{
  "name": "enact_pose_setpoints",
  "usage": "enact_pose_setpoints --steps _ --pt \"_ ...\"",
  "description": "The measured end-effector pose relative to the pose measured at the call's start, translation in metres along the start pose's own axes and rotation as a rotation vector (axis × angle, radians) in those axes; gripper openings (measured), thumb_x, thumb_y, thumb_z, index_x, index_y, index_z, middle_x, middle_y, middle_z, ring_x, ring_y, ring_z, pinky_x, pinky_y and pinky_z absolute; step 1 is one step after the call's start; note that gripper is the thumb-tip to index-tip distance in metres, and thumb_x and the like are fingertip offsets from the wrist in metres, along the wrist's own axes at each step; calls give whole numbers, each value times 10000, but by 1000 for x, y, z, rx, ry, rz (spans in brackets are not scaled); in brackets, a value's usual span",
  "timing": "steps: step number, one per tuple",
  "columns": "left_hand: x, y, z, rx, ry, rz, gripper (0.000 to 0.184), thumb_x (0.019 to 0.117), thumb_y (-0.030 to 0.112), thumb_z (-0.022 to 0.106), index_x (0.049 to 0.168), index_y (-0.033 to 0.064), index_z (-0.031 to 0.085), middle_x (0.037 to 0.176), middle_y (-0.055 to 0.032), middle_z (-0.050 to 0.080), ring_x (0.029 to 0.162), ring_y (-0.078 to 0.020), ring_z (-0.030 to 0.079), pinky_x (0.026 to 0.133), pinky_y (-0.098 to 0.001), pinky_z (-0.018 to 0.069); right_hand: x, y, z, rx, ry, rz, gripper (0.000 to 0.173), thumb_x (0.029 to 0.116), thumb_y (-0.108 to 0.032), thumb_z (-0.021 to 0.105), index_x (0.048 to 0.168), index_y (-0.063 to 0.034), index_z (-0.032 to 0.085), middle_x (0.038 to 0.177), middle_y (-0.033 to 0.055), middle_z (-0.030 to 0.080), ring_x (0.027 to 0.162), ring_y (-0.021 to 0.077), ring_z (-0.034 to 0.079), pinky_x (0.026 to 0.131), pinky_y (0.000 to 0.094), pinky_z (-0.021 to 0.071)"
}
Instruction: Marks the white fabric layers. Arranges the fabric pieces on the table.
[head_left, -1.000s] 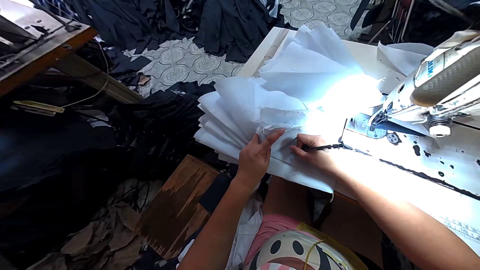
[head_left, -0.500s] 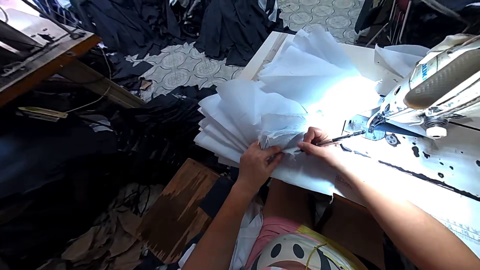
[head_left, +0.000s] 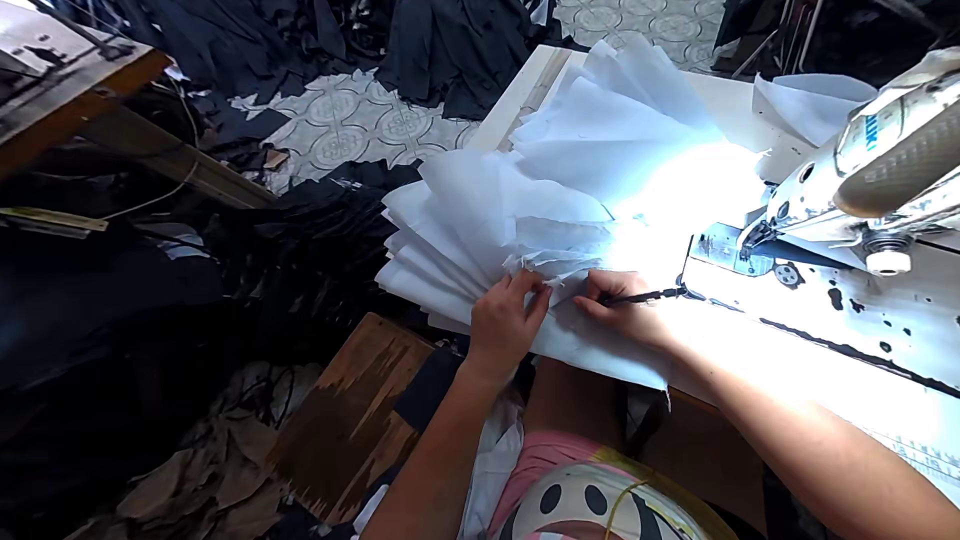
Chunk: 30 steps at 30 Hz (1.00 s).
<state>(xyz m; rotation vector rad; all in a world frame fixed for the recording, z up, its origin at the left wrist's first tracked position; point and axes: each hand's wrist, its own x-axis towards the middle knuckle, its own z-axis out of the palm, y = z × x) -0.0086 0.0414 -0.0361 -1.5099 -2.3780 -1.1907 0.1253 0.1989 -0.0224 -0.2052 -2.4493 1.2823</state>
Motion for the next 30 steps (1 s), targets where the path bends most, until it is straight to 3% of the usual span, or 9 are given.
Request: enact_pose_setpoints --steps 7,12,16,20,22,24,25,30 --pt "0 -1 -1 -22 -10 -9 194 939 162 644 966 -10 730 872 -178 724 787 -341 713 695 -513 561 0 3 1 -18 32 -30 253 944 -145 660 760 25 623 655 1 548 625 -41 462 596 130 352" --pt "0 -2 0 -27 -4 -6 202 946 167 637 964 -13 727 875 -177 722 794 -343 710 700 -509 561 0 5 -1 -12 15 -47 253 939 -139 657 730 -9 599 632 -39 509 609 -64 438 578 117 333" --pt "-1 1 -2 -27 -29 -5 199 959 159 628 984 -5 737 892 -185 726 803 -360 709 708 -522 558 0 1 -2 22 41 -12 241 936 -140 675 753 6 618 650 -31 538 623 -58 461 597 124 356" --pt "-6 5 -11 9 -161 52 229 971 240 630 1084 113 783 1031 -231 720 940 -441 696 769 -581 560 0 0 -16 429 49 169 278 924 -52 677 710 -147 528 637 -121 555 582 -64 532 569 110 448" --pt "-10 12 -14 50 -207 42 372 876 400 729 1116 121 778 1095 -289 693 1006 -511 666 787 -631 543 0 -2 -28 500 -45 240 317 914 -28 658 679 -173 502 607 -124 555 552 -49 526 539 125 438" --pt "-12 20 -10 116 -166 37 532 780 549 759 1088 115 774 1079 -299 689 994 -525 662 768 -629 541 -2 -4 -36 427 -149 253 309 914 -65 653 673 -186 501 590 -144 527 540 -66 503 530 121 417" --pt "-12 21 -5 134 -119 40 534 765 553 766 1053 103 776 1046 -291 696 960 -515 669 747 -617 543 -4 -4 -38 385 -174 251 303 915 -82 655 674 -192 507 584 -158 514 537 -79 491 530 114 407" --pt "-12 13 15 177 143 75 249 868 327 727 889 84 778 855 -181 732 785 -398 713 634 -511 563 -28 -4 -42 318 -141 194 229 946 -130 673 776 -177 526 643 -168 504 587 -104 471 571 84 383"
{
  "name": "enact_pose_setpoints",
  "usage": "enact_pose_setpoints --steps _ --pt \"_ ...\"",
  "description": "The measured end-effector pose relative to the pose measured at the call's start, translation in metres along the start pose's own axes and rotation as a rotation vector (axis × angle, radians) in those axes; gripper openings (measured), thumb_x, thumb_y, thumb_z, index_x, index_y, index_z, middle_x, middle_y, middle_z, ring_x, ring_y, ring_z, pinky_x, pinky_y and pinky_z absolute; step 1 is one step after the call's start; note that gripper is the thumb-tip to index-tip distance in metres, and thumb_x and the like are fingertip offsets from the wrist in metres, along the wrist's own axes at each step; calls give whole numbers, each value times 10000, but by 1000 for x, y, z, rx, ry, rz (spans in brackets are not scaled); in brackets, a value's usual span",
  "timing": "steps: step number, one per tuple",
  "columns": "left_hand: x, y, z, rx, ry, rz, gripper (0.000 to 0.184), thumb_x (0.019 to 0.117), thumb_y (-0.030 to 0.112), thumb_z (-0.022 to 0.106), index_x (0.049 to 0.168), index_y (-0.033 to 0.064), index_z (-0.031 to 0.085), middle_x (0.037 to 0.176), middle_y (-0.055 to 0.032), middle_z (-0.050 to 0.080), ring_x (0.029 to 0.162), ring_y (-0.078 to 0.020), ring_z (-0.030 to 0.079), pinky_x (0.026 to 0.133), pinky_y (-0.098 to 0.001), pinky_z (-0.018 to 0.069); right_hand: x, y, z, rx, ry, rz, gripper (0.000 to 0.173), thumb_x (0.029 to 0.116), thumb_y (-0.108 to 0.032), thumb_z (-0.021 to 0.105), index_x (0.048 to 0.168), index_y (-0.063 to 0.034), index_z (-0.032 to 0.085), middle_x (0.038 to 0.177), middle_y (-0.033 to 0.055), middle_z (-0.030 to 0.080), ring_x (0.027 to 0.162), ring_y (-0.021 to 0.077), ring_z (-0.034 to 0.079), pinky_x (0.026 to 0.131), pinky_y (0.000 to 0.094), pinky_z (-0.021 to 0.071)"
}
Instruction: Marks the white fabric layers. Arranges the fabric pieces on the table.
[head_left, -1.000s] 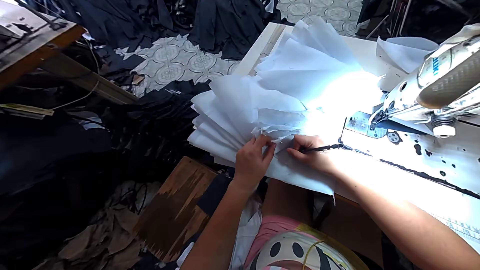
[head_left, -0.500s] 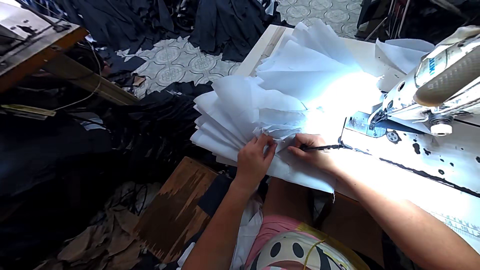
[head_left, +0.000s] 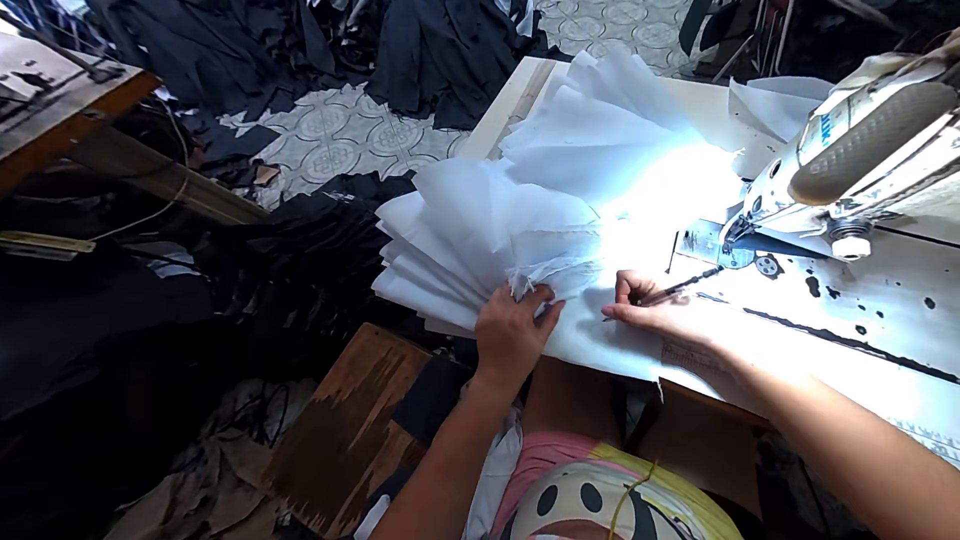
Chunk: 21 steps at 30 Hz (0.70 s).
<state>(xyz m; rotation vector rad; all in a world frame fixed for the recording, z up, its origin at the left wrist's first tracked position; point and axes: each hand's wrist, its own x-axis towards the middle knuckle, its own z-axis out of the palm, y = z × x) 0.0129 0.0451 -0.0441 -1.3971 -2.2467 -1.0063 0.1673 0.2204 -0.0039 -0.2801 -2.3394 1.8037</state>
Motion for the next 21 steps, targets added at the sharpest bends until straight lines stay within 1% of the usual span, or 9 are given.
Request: enact_pose_setpoints --steps 2,5,7,10,14,16,19,21 --pt "2 0 1 -11 7 -30 255 899 286 704 905 38 760 825 -176 727 735 -385 703 619 -507 552 -6 6 3 0 41 -61 206 938 -137 675 787 -169 540 656 -166 503 597 -106 461 570 83 372" --pt "5 0 -2 -63 -66 -82 288 940 246 676 983 -33 733 868 -221 717 757 -420 695 669 -549 552 -5 14 6 -14 37 -126 226 947 -114 635 753 -163 530 647 -169 477 599 -119 439 567 73 351" --pt "5 0 -4 -74 -97 -73 272 953 231 658 989 -30 725 881 -221 717 773 -422 692 685 -549 551 -3 17 7 -96 20 -168 228 966 -131 628 753 -120 546 648 -150 472 604 -122 430 576 69 343" --pt "5 -2 -4 -81 -108 -64 263 957 227 653 987 -25 724 887 -215 714 790 -413 689 690 -542 546 -2 20 9 -231 43 -270 243 958 -133 617 743 -25 579 640 -78 488 612 -102 427 582 78 328" --pt "4 -3 -3 -77 -102 -72 268 954 241 660 986 -19 718 898 -212 712 814 -411 690 696 -541 544 -1 20 7 -259 37 -296 246 947 -117 608 719 -32 569 625 -77 469 598 -94 409 566 83 307" --pt "4 -3 -3 -81 -98 -71 262 954 241 663 986 -13 719 899 -215 710 825 -412 690 703 -539 545 -1 20 6 -246 28 -293 261 959 -131 617 718 -50 562 624 -91 467 593 -104 408 560 77 308" --pt "4 -4 -3 -83 -103 -71 259 953 240 662 993 -9 718 906 -212 711 829 -405 691 706 -537 544 -1 21 8 -247 54 -317 249 939 -117 621 711 -28 576 616 -69 482 588 -91 416 554 86 312" --pt "4 -4 -3 -89 -111 -73 257 953 236 663 993 -12 713 909 -208 711 835 -404 690 713 -540 541 -2 20 7 -250 54 -294 252 947 -119 613 712 -43 565 619 -79 477 588 -96 416 552 85 312"
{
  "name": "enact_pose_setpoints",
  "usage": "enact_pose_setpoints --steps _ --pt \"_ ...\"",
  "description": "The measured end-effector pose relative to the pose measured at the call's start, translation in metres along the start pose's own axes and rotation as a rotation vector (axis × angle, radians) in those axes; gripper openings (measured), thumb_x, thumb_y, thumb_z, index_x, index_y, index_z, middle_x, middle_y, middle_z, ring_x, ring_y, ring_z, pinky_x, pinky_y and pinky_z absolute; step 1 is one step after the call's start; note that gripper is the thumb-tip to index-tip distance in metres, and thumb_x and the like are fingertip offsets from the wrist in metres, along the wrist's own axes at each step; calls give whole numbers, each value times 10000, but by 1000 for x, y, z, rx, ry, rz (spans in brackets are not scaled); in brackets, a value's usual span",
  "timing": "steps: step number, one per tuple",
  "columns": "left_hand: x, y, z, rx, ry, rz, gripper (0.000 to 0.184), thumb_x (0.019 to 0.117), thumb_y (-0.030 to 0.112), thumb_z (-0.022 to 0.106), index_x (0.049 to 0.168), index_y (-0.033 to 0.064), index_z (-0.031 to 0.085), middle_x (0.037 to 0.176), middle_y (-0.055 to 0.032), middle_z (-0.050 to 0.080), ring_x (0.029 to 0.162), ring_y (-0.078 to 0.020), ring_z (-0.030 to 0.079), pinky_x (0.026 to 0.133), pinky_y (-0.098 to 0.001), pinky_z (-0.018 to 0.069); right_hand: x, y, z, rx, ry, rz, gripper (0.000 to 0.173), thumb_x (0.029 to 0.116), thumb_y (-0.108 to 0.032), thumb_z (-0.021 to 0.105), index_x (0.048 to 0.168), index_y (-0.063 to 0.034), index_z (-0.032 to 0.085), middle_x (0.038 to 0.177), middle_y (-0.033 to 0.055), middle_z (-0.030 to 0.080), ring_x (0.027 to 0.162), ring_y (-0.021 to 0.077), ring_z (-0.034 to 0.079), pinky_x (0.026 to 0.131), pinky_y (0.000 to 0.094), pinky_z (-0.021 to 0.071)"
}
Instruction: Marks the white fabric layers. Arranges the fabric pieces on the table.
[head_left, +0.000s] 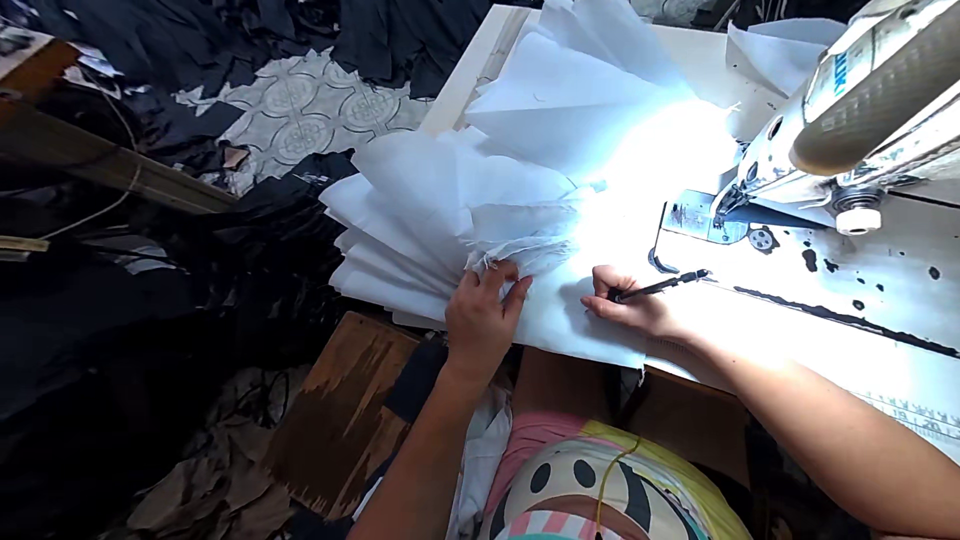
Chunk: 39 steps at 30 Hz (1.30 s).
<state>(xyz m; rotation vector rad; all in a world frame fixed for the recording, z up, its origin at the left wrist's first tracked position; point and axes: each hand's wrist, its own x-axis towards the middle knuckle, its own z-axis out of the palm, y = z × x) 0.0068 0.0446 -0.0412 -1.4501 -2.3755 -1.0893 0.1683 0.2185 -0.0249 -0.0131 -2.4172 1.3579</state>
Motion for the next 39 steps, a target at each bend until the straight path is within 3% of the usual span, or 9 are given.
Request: enact_pose_setpoints --steps 9,13,16,22,32,39 --pt "0 -1 0 -11 3 5 255 956 235 666 991 -12 716 916 -201 716 822 -392 681 714 -523 537 1 -1 -1 -29 -23 27 247 939 -118 607 706 -55 557 614 -81 466 583 -87 413 549 96 308" --pt "-2 1 -4 -12 -50 17 249 966 232 637 1005 8 738 924 -206 719 844 -419 681 731 -553 538 3 -5 -10 270 25 243 302 949 -66 612 689 -157 487 611 -126 480 570 -74 456 550 103 363" --pt "-4 3 -12 26 -129 42 288 924 256 650 1055 16 740 973 -238 711 894 -478 677 735 -604 539 4 -1 -11 417 115 267 312 916 -7 621 703 -185 478 593 -134 520 547 -67 497 535 102 410" --pt "-7 14 -18 95 -176 41 691 809 647 669 1083 17 745 1024 -284 692 958 -515 661 781 -640 521 3 -12 -8 253 -26 255 278 943 -98 646 703 -164 522 607 -159 458 565 -101 427 543 89 337" --pt "-8 17 -16 144 -166 35 734 747 658 716 1086 8 742 1009 -276 696 934 -506 663 770 -628 520 1 1 1 78 -39 35 240 951 -128 642 735 -60 562 627 -111 466 592 -110 413 563 80 317" --pt "-7 16 -15 131 -168 30 716 742 639 732 1080 8 741 1019 -268 696 939 -501 659 764 -626 518 1 -1 0 31 -32 63 252 941 -127 632 709 -76 551 613 -110 454 581 -103 410 553 89 311"
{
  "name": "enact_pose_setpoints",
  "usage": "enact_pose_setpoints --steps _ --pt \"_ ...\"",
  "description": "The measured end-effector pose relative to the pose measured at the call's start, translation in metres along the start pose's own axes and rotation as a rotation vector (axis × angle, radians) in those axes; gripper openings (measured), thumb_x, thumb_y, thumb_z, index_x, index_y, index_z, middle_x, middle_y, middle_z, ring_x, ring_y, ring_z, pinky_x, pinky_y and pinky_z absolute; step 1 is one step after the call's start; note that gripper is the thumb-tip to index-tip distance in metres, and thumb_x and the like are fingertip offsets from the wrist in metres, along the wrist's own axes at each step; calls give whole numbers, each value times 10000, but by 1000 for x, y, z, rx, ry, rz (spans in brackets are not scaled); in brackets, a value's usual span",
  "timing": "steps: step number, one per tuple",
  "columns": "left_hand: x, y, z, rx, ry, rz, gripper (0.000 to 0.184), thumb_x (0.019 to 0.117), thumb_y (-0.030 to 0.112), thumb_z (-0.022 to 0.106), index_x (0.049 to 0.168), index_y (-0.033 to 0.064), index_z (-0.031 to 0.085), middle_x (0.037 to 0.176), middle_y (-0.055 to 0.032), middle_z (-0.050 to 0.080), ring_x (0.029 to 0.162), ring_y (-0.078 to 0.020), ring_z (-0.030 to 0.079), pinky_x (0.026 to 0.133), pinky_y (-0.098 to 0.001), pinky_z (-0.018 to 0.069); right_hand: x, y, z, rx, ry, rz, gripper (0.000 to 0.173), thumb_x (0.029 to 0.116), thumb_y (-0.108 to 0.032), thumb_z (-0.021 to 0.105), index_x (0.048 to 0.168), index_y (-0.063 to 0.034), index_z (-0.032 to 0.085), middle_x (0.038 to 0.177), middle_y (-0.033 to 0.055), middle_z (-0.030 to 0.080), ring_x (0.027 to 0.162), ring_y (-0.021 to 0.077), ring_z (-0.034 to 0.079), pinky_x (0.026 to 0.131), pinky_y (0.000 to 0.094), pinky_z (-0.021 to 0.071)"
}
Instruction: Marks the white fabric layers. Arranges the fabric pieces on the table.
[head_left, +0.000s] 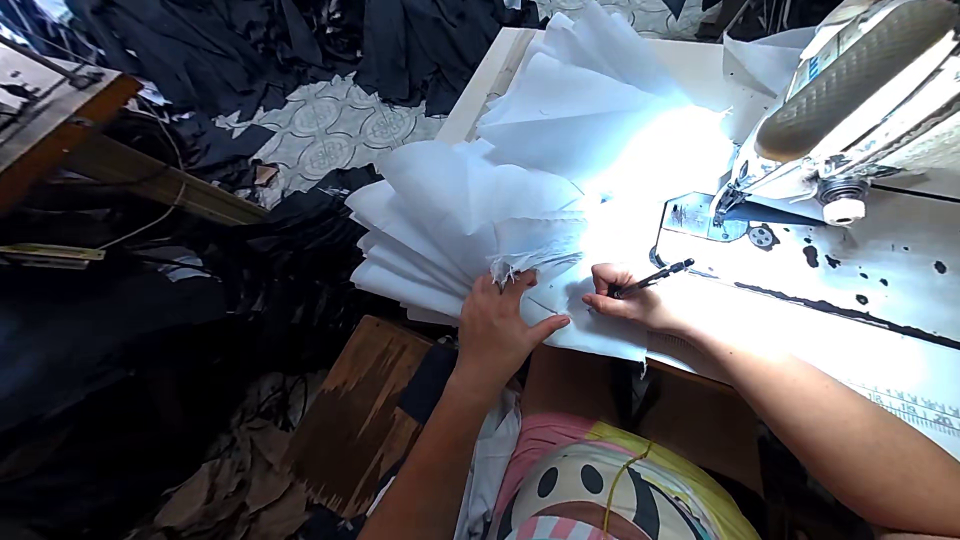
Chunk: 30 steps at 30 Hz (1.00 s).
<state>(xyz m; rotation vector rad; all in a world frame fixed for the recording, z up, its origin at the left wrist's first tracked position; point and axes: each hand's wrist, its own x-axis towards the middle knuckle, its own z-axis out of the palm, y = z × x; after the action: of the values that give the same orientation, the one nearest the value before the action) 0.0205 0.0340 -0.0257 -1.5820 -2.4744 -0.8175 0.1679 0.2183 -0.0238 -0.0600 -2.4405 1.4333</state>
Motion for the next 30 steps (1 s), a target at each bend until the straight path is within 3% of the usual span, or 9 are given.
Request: enact_pose_setpoints --steps 4,8,11,13,16,24,30 --pt "-1 -1 -1 -7 -8 17 726 747 645 721 1090 6 739 1025 -280 691 950 -512 655 772 -637 513 0 -6 -7 224 54 155 289 950 -64 639 702 -139 513 596 -120 491 556 -72 467 542 101 375" --pt "-9 -3 -13 23 -227 59 835 717 692 733 1235 37 720 1268 -368 615 1217 -596 550 951 -723 439 3 -5 -9 444 213 216 296 930 25 604 725 -166 506 599 -120 552 541 -53 517 535 108 425" --pt "-11 0 -23 51 -317 90 803 696 585 818 1211 -22 713 1295 -382 590 1258 -598 516 946 -715 438 4 -6 -10 534 228 256 323 914 51 587 710 -179 488 576 -118 544 519 -45 507 518 117 418" --pt "-11 0 -24 43 -314 85 775 725 572 805 1198 -36 715 1288 -379 594 1258 -589 518 946 -707 441 3 -4 -11 443 147 215 304 910 11 614 703 -178 497 590 -128 538 543 -55 514 533 114 428" --pt "-10 -1 -21 39 -273 81 771 755 640 736 1155 -19 736 1283 -358 611 1246 -579 536 943 -701 448 1 -8 -11 236 -2 177 306 948 -90 634 691 -174 493 601 -147 474 562 -82 453 543 103 358" --pt "-10 -2 -21 29 -268 79 748 761 615 749 1145 -26 736 1273 -351 618 1235 -577 542 931 -702 453 0 -3 -1 -45 34 -11 239 948 -111 621 725 -52 558 621 -93 469 586 -98 416 560 87 318" --pt "-10 -2 -20 46 -277 94 687 733 518 821 1134 -34 737 1253 -365 621 1211 -582 557 921 -697 462 -1 -1 3 -87 54 -40 248 943 -130 631 720 -37 573 620 -76 487 592 -87 431 565 94 324"
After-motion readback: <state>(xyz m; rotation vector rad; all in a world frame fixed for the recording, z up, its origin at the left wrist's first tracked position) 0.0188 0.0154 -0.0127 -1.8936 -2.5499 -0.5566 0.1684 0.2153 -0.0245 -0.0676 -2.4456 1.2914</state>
